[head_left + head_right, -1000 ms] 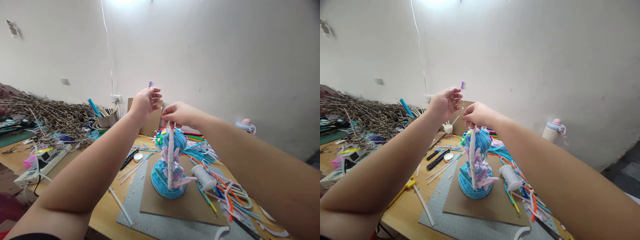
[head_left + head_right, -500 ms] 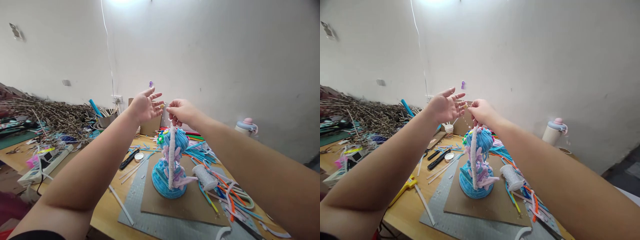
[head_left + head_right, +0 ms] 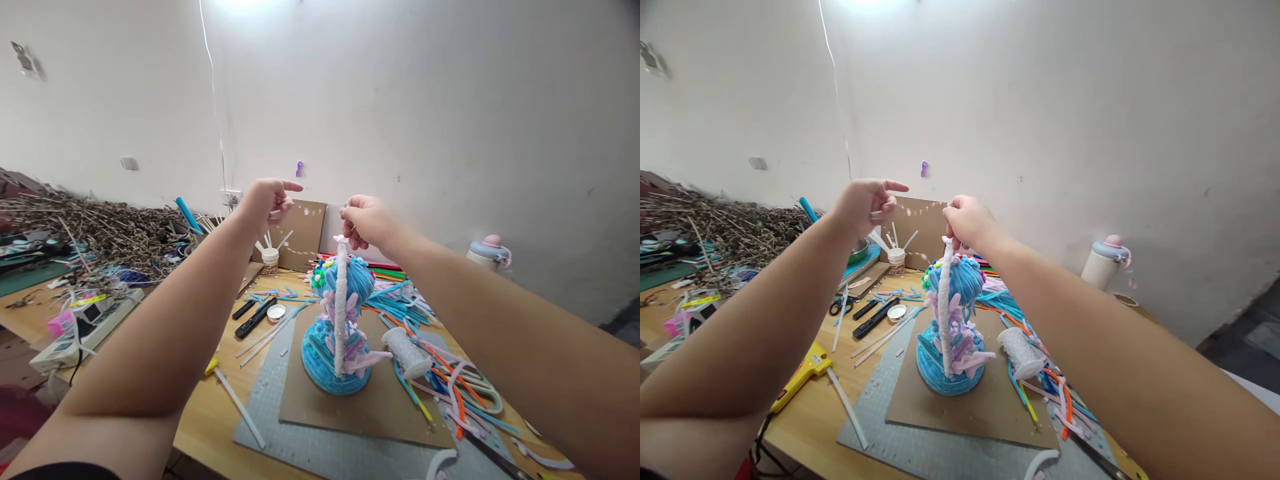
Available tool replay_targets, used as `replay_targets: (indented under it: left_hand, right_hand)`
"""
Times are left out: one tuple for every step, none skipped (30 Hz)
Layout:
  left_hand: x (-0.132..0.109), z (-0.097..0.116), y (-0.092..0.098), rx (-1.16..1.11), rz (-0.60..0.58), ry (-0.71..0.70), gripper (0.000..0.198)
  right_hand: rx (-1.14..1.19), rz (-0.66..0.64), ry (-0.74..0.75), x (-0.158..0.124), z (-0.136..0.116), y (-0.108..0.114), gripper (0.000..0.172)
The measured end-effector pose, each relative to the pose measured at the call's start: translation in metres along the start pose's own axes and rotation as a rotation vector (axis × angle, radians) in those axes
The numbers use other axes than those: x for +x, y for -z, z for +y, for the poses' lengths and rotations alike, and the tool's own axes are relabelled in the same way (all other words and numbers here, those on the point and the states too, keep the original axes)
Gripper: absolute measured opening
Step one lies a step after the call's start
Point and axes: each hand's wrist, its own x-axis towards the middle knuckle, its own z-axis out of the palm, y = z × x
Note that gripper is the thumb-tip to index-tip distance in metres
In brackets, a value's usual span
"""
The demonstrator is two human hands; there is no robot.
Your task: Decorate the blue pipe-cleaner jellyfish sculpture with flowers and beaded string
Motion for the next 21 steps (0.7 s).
replay_targets:
  left_hand:
    - [-0.002, 0.002, 0.001, 0.084, 0.046, -0.086, 0.022]
    - [-0.005, 0.005, 0.002, 0.158, 0.073, -0.172, 0.023]
    - [-0.008, 0.007, 0.002, 0.214, 0.08, -0.249, 0.025]
    - [-0.012, 0.01, 0.002, 0.251, 0.07, -0.314, 0.026]
    - [-0.016, 0.012, 0.001, 0.272, 0.056, -0.369, 0.026]
    - [-0.019, 0.014, -0.001, 0.284, 0.047, -0.412, 0.024]
    - [-0.021, 0.017, -0.005, 0.291, 0.042, -0.45, 0.022]
    - [-0.023, 0.02, -0.01, 0.29, 0.041, -0.487, 0.02]
    - [-0.023, 0.024, -0.016, 0.282, 0.04, -0.52, 0.019]
    - [-0.023, 0.028, -0.024, 0.269, 0.036, -0.544, 0.018]
    - [-0.021, 0.033, -0.033, 0.253, 0.028, -0.555, 0.019]
    - [-0.019, 0.038, -0.043, 0.236, 0.011, -0.55, 0.019]
    - [-0.016, 0.043, -0.053, 0.221, -0.008, -0.532, 0.019]
    - [-0.013, 0.049, -0.063, 0.199, -0.031, -0.491, 0.019]
    - [-0.009, 0.054, -0.073, 0.141, -0.051, -0.422, 0.019]
    - [-0.006, 0.058, -0.082, 0.048, -0.068, -0.309, 0.021]
    - [-0.002, 0.062, -0.088, -0.066, -0.085, -0.185, 0.024]
    - [0.0, 0.064, -0.093, -0.169, -0.114, -0.072, 0.025]
    - [0.002, 0.064, -0.094, -0.244, -0.15, 0.021, 0.026]
    - [0.004, 0.062, -0.094, -0.273, -0.179, 0.07, 0.026]
    - [0.004, 0.058, -0.09, -0.266, -0.187, 0.062, 0.023]
  right_hand:
    - [0.001, 0.001, -0.002, -0.001, 0.0, 0.001, 0.019]
    - [0.001, -0.001, -0.006, -0.002, 0.0, 0.002, 0.018]
    - [0.001, -0.002, -0.009, -0.003, 0.0, 0.003, 0.017]
    - [-0.001, -0.001, -0.01, -0.005, 0.0, 0.004, 0.017]
    - [-0.004, 0.003, -0.012, -0.006, 0.0, 0.004, 0.018]
    - [-0.005, 0.01, -0.013, -0.007, 0.0, 0.004, 0.018]
    - [-0.001, 0.017, -0.014, -0.008, 0.0, 0.005, 0.019]
    - [0.012, 0.019, -0.014, -0.01, 0.0, 0.005, 0.02]
    - [0.035, 0.012, -0.013, -0.011, -0.001, 0.005, 0.019]
    - [0.064, -0.007, -0.013, -0.013, -0.002, 0.005, 0.016]
    - [0.096, -0.04, -0.013, -0.015, -0.004, 0.005, 0.012]
    - [0.127, -0.085, -0.019, -0.017, -0.006, 0.004, 0.009]
    - [0.156, -0.138, -0.028, -0.019, -0.008, 0.004, 0.009]
    - [0.177, -0.188, -0.037, -0.02, -0.011, 0.004, 0.01]
    - [0.188, -0.221, -0.042, -0.022, -0.013, 0.003, 0.011]
    - [0.187, -0.233, -0.036, -0.023, -0.015, 0.003, 0.008]
    - [0.179, -0.221, -0.022, -0.024, -0.015, 0.002, 0.004]
    - [0.174, -0.192, -0.004, -0.024, -0.016, 0.002, 0.008]
    - [0.181, -0.158, 0.012, -0.024, -0.015, 0.003, 0.016]
    - [0.2, -0.128, 0.022, -0.024, -0.014, 0.003, 0.023]
    - [0.227, -0.109, 0.026, -0.024, -0.012, 0.004, 0.028]
